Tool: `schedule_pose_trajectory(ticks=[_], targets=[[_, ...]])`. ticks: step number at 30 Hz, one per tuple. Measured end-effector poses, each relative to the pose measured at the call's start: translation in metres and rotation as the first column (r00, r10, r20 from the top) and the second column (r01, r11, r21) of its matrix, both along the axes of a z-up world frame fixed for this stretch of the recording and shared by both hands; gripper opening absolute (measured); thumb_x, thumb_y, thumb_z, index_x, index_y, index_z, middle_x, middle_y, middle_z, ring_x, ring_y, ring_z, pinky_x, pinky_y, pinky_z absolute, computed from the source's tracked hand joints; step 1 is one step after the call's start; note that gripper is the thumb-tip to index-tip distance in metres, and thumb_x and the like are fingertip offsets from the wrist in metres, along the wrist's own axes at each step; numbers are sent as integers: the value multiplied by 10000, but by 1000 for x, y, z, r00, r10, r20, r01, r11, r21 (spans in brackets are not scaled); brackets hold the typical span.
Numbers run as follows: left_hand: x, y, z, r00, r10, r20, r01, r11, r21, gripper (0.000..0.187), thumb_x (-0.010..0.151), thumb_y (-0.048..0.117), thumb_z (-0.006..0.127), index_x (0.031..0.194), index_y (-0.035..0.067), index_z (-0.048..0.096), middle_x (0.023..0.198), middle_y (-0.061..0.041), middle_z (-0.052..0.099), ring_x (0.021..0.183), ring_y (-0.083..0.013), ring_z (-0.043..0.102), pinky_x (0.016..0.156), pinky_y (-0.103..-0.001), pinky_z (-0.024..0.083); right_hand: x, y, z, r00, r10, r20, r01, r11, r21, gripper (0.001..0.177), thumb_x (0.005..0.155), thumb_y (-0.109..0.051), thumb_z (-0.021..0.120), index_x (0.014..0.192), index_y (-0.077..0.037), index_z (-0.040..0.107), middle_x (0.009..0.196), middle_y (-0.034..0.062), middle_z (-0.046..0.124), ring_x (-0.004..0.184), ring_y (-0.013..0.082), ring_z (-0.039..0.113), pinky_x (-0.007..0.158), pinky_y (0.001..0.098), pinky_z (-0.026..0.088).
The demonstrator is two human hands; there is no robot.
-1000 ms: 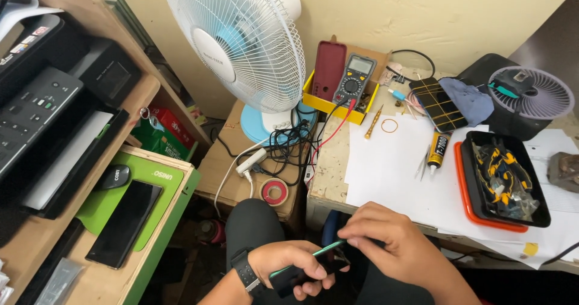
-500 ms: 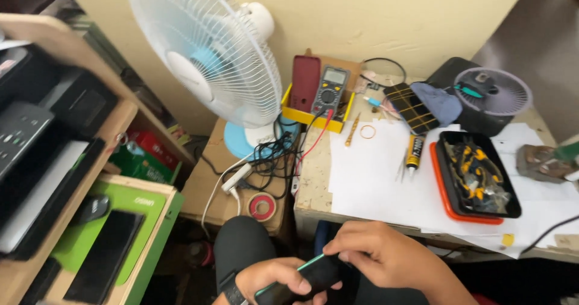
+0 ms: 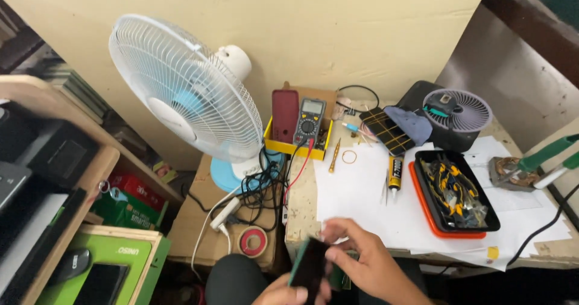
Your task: The person handles a green smartphone and a SIM card tray on a cluttered workbench. They use a small tool to manipulate the SIM tray and then insert it into the phone. Finally, they pick up a black smartphone and interact with the screen.
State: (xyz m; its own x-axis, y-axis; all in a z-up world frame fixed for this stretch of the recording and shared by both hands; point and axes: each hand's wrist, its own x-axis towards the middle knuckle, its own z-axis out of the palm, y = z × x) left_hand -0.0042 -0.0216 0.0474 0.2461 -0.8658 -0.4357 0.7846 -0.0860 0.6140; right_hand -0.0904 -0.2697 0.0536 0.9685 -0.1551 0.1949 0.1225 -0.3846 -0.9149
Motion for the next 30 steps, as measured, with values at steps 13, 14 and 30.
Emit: schedule_pose_trajectory(ticks=[13, 14, 30], targets=[[74, -111, 30, 45, -23, 999, -326, 945, 36, 548, 1223, 506, 534, 919, 60, 629, 975, -145, 659, 935, -372, 714, 899, -539, 515, 46, -50, -57, 932, -320, -170, 362, 827, 430, 711, 987, -145, 789, 1683, -162, 650, 1704, 72, 716, 1675, 256, 575, 1361, 385, 394], [95, -122, 36, 33, -15, 999, -338, 941, 25, 548, 1223, 506, 534, 919, 60, 629, 975, -145, 659, 935, -372, 714, 899, -539, 515, 55, -57, -57, 938, -309, -156, 346, 835, 428, 711, 987, -145, 789, 1683, -162, 650, 1704, 72, 716, 1675, 256, 575, 1361, 385, 394], [334, -287, 34, 107, -391, 914, -815, 492, 307, 495, 992, 208, 687, 1485, 247, 703, 1691, -314, 420, 1587, -583, 388, 1307, -651, 351, 126, -48, -51, 657, -693, -296, 742, 524, 419, 598, 1008, -212, 735, 1602, -140, 747, 1470, 99, 861, 1390, 207, 766, 1165, 325, 541]])
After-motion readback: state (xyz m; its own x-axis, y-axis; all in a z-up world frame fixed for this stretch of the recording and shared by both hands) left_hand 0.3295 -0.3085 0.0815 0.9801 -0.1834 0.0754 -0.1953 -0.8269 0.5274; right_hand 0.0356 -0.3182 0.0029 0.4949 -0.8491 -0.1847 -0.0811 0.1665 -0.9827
